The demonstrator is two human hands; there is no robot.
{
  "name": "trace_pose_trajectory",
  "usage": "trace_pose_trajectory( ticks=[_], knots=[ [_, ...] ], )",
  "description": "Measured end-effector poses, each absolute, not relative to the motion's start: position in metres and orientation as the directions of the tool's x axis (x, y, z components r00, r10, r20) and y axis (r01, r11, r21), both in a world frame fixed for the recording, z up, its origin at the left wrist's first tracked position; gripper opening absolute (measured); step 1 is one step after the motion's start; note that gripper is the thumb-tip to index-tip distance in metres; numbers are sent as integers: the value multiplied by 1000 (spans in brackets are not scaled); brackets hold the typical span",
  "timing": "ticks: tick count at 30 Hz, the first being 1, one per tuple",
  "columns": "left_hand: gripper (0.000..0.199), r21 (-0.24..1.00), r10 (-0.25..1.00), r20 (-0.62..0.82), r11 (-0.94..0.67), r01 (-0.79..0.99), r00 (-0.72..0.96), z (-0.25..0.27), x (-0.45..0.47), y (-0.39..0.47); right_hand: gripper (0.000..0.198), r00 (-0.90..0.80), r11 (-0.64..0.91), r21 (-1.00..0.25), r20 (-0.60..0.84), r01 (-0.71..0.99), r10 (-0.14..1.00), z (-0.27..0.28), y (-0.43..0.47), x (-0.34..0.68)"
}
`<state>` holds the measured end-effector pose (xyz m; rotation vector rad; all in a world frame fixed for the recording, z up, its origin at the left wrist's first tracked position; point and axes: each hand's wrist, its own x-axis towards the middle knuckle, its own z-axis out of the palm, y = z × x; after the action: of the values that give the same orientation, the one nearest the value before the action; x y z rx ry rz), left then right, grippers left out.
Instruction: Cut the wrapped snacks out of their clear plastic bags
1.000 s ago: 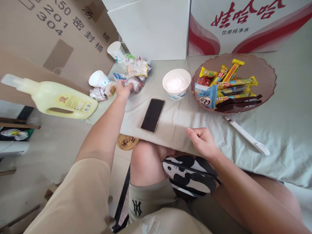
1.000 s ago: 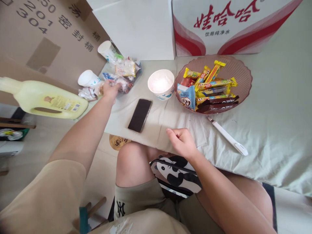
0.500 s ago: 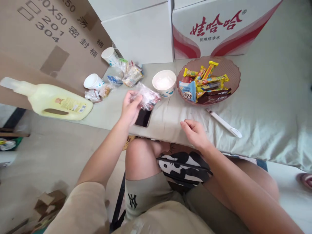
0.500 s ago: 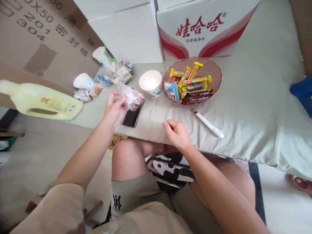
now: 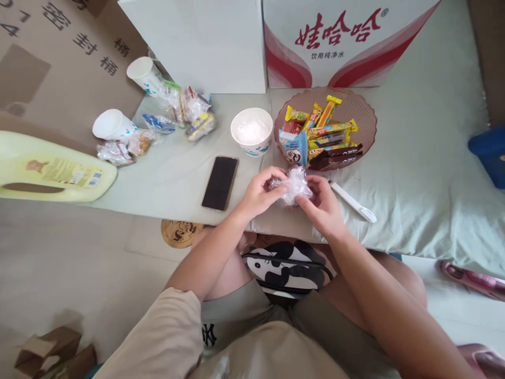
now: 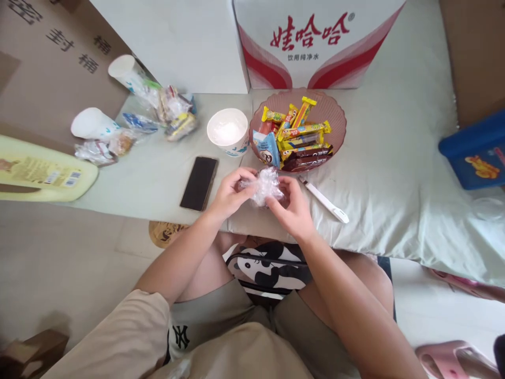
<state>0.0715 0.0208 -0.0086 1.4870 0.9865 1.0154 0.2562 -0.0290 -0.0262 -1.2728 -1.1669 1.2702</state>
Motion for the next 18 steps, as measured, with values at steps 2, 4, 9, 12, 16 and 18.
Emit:
trace_pose_trajectory(
  ticks=[2,4,9,12,16,18],
  knots=[
    [42,988,931,83,-122,90,355,-6,63,22,60,-49,-75,-997,-75,-2,996,-24,-28,255],
    [41,988,914,58,-110,106,401,-5,56,22,68,-97,-80,-997,-79,-9,992,-21,-27,253],
    [34,996,886,-7,-36,85,464,-10,43,16,54,-223,-180,-984,-173,-9,959,-12,-30,248],
    [59,989,903,-94,134,-66,420,-15,39,14,46,-173,-233,-970,-219,-63,960,-15,-32,246],
    [87,907,853,-190,342,-245,486,-20,39,12,41,11,-208,-971,-211,-115,977,-29,-34,246],
    [82,891,820,-212,385,-239,532,-20,41,9,38,72,-183,-980,-189,-78,979,-35,-37,247]
  ],
)
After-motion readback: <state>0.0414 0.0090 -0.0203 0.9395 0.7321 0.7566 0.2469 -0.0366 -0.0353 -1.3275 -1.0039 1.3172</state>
